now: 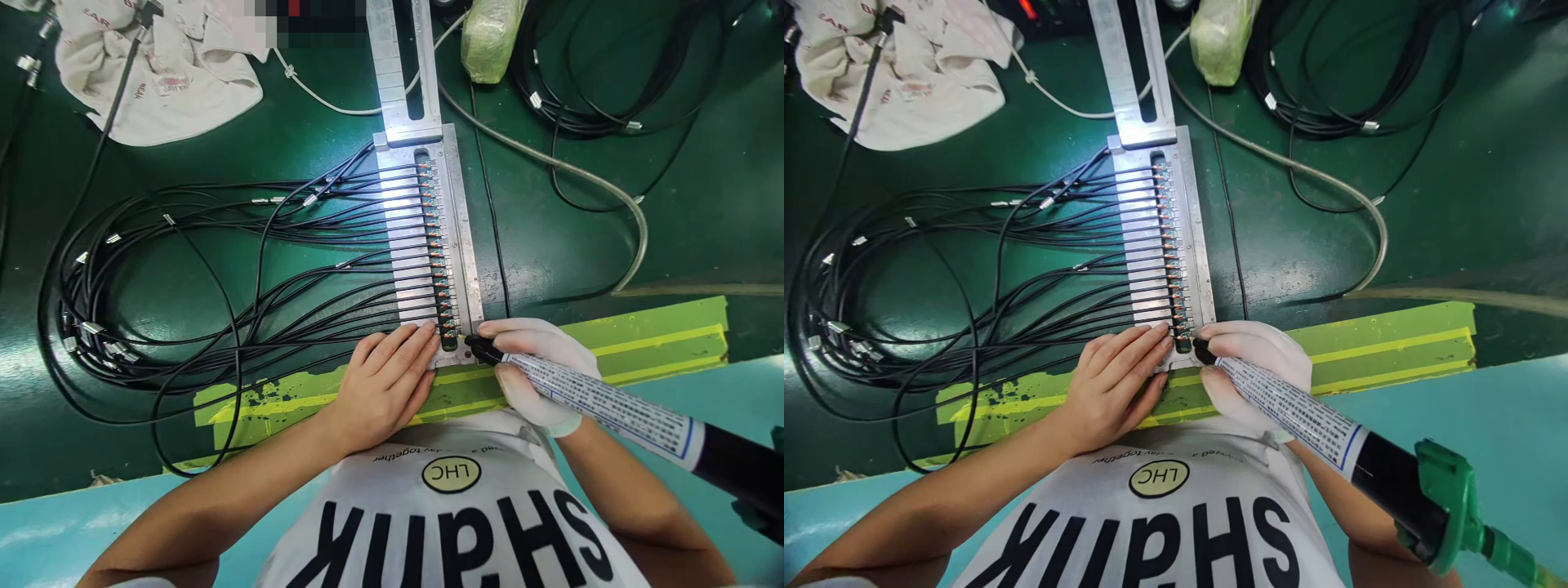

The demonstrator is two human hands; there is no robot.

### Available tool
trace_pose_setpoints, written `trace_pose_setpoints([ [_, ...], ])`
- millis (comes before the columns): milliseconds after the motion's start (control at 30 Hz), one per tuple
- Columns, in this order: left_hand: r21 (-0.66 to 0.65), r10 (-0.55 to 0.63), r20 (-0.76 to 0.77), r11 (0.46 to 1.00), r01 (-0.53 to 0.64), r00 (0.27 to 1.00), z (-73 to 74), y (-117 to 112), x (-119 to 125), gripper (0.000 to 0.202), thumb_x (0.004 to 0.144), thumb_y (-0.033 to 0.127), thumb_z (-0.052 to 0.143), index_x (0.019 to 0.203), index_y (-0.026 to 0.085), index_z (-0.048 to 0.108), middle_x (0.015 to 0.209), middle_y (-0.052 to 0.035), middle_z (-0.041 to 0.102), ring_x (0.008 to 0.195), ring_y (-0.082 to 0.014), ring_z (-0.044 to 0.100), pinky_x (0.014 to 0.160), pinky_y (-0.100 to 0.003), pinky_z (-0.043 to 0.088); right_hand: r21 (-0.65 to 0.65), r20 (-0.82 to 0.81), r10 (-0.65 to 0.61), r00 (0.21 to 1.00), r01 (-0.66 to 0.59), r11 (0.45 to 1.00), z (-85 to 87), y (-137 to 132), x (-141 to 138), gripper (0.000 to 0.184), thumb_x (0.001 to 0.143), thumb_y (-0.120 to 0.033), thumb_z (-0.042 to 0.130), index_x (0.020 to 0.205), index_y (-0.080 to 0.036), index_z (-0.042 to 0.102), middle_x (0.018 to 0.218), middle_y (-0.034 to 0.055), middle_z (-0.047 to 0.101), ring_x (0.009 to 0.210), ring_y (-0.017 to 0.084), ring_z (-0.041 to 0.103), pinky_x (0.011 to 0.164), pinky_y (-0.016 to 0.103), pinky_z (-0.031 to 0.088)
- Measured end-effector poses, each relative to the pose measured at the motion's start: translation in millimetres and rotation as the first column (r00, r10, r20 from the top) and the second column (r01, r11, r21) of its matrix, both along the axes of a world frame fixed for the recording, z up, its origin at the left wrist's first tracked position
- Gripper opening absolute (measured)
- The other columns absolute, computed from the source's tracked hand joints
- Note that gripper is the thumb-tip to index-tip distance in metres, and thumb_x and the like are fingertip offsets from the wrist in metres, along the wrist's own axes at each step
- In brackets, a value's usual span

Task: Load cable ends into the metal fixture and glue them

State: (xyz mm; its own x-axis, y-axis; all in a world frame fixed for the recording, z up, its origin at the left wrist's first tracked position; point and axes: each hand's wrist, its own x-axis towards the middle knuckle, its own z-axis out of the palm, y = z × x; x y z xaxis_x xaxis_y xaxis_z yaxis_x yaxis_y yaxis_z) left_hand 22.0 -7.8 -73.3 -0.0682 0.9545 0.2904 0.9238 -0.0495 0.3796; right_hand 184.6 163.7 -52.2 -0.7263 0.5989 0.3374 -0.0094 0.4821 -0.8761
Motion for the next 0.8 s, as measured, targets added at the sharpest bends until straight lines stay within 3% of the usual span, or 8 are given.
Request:
trace_pose_setpoints([
  [800,-0.001,-0.001,0.004,1.0,0.001,1.0,-0.3,-0.2,-0.8,0.053,0.086,0.017,0.069,0.137,0.01,0.055,0.142,-0.0109,0.056,0.128,-0.0257,0.054,0.094,-0.04,0.045,0.012,-0.015,-0.005,1.0,0.005,1.0,2.0,-0.9,-1.3,0.017,0.076,-0.014,0.069,0.093,-0.016,0.069,0.097,0.0104,0.072,0.084,0.025,0.072,0.074,0.04,0.063],
])
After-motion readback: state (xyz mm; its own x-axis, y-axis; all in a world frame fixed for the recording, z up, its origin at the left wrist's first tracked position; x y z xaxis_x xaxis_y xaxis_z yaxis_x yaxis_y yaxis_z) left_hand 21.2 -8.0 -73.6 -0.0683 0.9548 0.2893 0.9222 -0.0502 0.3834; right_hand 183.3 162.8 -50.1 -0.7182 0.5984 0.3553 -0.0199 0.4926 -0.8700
